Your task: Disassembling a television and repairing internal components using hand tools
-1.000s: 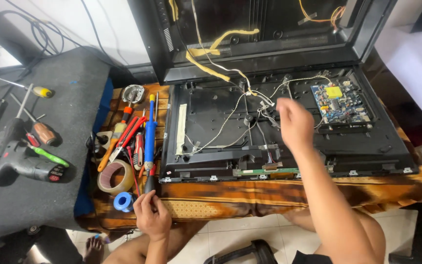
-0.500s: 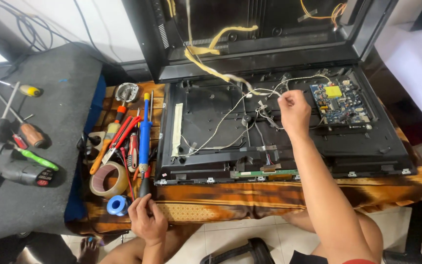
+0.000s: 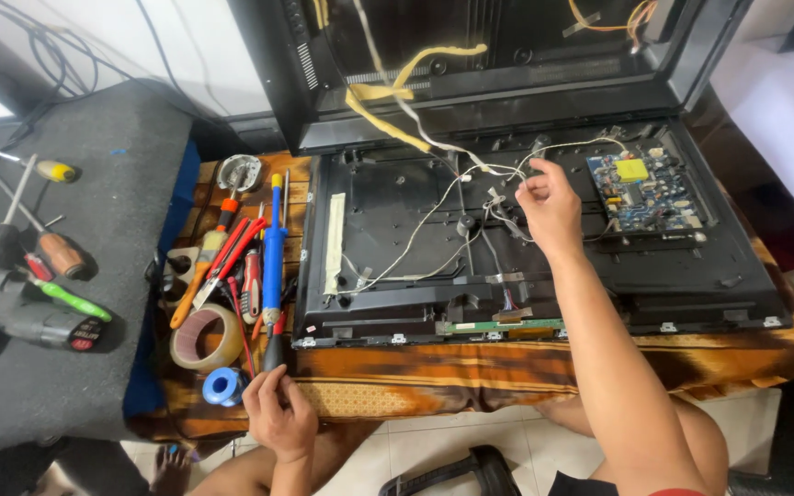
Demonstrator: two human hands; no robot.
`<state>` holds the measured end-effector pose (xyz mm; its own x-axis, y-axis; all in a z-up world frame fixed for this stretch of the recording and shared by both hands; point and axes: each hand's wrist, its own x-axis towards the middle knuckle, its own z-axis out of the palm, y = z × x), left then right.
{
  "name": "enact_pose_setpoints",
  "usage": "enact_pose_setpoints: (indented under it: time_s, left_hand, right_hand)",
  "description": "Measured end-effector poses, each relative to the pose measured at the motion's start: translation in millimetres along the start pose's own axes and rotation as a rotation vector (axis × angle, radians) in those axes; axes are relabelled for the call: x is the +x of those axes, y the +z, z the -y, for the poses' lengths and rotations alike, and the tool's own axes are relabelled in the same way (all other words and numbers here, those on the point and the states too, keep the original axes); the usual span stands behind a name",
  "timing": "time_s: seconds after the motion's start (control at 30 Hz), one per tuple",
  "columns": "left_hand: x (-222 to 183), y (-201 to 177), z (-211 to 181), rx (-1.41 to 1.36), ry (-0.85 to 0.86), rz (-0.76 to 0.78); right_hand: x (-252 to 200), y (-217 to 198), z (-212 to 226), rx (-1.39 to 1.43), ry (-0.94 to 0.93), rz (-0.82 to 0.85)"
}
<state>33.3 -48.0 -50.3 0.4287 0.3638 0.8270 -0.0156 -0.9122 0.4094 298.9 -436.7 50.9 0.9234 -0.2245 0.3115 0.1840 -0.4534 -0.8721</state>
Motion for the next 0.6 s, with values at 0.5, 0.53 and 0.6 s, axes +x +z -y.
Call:
enact_pose_setpoints:
  time_s: [0.5,0.53,0.6]
  left_hand:
    - [27.6,-11.8,-12.5,0.0,-0.301,0.166]
    - [29.8,-12.4,-12.1,0.014,-0.327,0.251]
    - [39.9,-17.8,-17.7,0.031,-0.36,0.333]
  right_hand:
    - [28.6,19.4,-92.8,-0.412,-0.472,-0.047]
    - [27.7,19.9,-91.7,-0.388,-0.418,-0.029]
    - [25.7,20.0,-89.4,-0.364,-0.369,-0.005]
